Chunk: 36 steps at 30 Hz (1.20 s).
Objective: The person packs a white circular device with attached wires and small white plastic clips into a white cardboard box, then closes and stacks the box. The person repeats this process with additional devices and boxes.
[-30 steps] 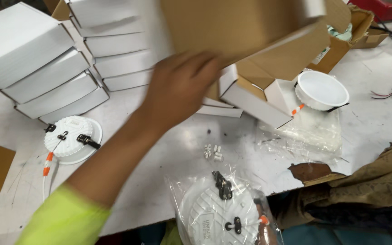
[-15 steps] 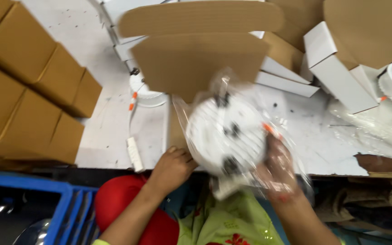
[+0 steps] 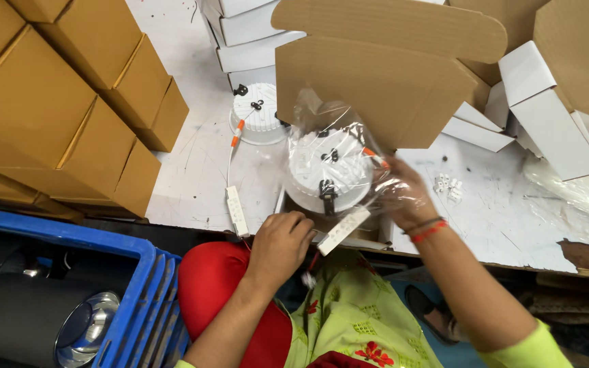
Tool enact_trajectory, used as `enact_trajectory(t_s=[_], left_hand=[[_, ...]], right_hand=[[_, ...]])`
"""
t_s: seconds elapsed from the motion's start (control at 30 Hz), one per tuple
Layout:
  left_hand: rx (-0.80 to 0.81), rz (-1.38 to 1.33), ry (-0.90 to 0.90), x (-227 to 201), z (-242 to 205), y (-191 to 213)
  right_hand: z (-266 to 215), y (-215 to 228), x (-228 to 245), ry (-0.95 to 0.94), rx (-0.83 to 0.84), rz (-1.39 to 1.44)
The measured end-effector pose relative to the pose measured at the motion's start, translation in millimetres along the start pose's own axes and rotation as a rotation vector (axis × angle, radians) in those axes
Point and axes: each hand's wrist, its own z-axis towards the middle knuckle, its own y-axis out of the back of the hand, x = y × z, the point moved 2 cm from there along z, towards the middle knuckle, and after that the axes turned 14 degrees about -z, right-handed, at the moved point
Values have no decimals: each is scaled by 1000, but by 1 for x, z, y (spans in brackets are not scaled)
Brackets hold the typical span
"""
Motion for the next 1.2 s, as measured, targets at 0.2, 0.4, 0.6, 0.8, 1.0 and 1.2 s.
enact_trajectory(t_s=[0.2,0.4,0.6,0.8,1.0,1.2], left_hand=[[25,-30,44,6,1,-6],[-23,-142,83,-4,13,7],[208,146,131,15,74,-25],[525,214,391,24,77,-56],[197,13,379,18,61,-8],[212,-136,579,0,9,4]], right_hand=[[-30,21,33,-56,-75,-372],[-63,19,99,286,-287,-737],[-59,-17,89,507,-3,-1224],[-52,-44,79,615,161,-1713],[-80,-36,132,710,264,-1380],[-86,-41,90,713,248,-1494]])
